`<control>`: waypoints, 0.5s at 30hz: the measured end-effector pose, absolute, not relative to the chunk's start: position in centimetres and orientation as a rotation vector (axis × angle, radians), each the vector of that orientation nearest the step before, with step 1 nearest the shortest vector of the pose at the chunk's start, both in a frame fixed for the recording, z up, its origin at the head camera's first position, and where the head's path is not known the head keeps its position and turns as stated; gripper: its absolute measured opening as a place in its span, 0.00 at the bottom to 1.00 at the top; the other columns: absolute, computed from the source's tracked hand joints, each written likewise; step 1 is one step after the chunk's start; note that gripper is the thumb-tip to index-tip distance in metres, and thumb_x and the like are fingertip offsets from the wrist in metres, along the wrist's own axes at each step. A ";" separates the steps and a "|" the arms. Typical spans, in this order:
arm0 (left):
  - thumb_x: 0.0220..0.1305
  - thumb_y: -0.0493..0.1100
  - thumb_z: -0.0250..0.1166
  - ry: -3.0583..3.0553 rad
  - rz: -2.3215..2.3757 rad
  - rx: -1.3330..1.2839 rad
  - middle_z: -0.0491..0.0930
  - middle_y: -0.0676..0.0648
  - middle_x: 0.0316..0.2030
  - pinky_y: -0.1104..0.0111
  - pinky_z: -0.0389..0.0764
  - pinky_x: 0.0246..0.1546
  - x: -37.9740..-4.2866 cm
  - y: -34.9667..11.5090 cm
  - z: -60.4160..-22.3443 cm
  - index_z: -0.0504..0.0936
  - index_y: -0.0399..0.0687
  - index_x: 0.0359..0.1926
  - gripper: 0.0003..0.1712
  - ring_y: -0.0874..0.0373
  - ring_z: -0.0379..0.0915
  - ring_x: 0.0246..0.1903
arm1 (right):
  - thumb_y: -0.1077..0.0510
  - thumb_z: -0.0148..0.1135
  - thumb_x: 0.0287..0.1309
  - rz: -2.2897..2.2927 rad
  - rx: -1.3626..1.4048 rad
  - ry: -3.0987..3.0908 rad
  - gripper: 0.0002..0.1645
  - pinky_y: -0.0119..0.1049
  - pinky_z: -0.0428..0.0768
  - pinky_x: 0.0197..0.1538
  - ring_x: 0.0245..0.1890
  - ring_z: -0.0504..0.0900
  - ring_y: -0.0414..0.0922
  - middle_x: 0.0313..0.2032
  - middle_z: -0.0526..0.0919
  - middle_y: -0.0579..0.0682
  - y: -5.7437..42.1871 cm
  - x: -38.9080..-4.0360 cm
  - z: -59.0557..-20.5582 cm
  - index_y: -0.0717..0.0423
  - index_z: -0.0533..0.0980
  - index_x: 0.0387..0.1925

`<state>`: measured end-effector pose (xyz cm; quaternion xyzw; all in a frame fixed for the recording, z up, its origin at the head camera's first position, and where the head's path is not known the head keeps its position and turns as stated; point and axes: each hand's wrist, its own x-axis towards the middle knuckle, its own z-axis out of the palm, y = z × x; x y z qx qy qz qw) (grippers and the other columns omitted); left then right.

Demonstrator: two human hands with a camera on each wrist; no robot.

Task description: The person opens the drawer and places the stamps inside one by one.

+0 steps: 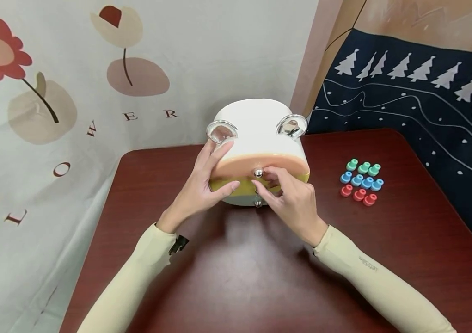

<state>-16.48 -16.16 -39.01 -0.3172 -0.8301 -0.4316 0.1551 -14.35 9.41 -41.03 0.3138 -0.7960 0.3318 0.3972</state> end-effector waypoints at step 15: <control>0.78 0.62 0.64 -2.267 -1.487 -0.847 0.61 0.55 0.78 0.48 0.64 0.69 -17.6 -15.5 -39.4 0.71 0.56 0.80 0.37 0.51 0.60 0.73 | 0.53 0.72 0.63 0.884 0.675 -1.831 0.14 0.37 0.75 0.16 0.15 0.82 0.39 0.23 0.88 0.45 7.6 -15.5 -42.1 0.60 0.80 0.36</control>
